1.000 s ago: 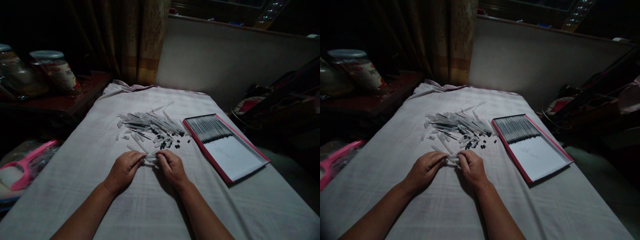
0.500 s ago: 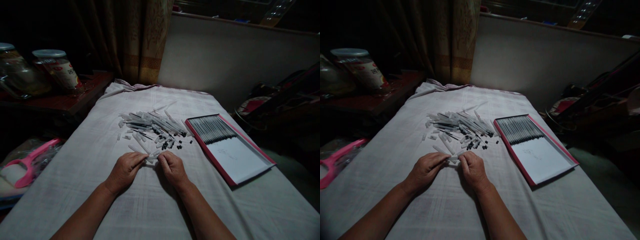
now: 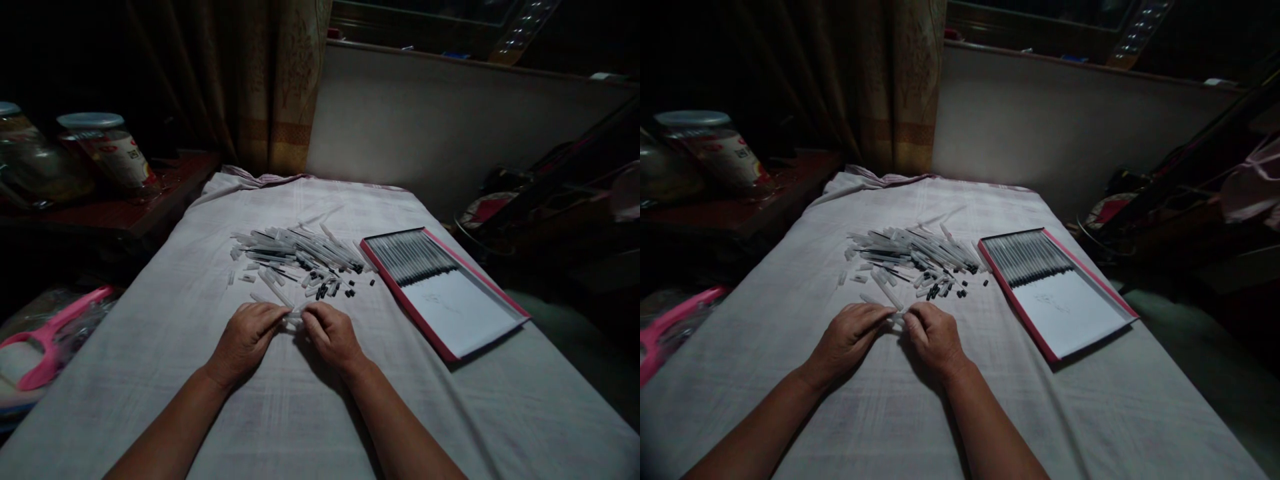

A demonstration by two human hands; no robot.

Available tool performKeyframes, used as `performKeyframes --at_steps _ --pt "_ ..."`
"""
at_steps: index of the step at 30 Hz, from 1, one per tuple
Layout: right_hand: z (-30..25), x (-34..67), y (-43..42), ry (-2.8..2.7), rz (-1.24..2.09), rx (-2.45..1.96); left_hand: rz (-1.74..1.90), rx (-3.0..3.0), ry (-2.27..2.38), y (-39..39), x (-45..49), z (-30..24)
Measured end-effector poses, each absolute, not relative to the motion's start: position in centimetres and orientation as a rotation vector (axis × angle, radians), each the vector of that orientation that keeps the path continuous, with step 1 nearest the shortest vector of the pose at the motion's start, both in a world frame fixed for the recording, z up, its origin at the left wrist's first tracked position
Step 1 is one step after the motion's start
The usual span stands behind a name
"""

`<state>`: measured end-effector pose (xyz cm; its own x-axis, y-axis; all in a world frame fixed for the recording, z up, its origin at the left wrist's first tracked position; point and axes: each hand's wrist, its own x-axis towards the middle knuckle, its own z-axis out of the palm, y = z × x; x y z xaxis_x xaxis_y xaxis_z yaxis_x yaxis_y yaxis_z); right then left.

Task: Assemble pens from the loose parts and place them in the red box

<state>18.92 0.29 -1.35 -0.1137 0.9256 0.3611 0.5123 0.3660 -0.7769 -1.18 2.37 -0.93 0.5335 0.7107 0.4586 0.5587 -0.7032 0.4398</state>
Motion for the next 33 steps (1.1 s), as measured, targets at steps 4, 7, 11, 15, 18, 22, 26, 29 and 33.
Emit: performKeyframes --at_steps 4,7,11,15,18,22,26,29,33 --pt "-1.4 19.1 0.7 -1.533 0.639 -1.353 1.218 2.485 1.388 2.5 -1.4 -0.8" --pt "-1.5 19.4 1.2 -1.246 0.666 -1.404 1.410 2.218 1.597 2.7 -1.4 -1.0" --pt "-1.6 18.7 1.0 -1.210 0.747 -1.322 1.260 1.822 1.423 2.6 -0.7 -1.0" --pt "-1.7 17.2 0.1 -1.502 0.728 -1.201 1.142 1.356 1.224 2.0 0.1 -0.2" --pt "-1.7 17.3 -0.1 -1.703 0.647 -1.166 1.154 1.112 1.124 1.8 0.4 0.3" --pt "-1.6 19.0 0.5 -1.841 0.349 -1.355 1.133 1.058 1.093 1.9 0.2 0.0" --pt "-1.3 20.2 1.1 -2.034 0.148 -1.585 1.053 1.277 1.183 2.0 -0.1 -0.8" --pt "-1.3 20.2 1.2 -2.082 0.122 -1.622 1.093 1.672 1.260 1.9 -0.5 -1.1" --pt "-1.8 20.1 1.1 -1.926 0.230 -1.557 1.002 2.167 1.270 1.8 -1.2 -1.0"
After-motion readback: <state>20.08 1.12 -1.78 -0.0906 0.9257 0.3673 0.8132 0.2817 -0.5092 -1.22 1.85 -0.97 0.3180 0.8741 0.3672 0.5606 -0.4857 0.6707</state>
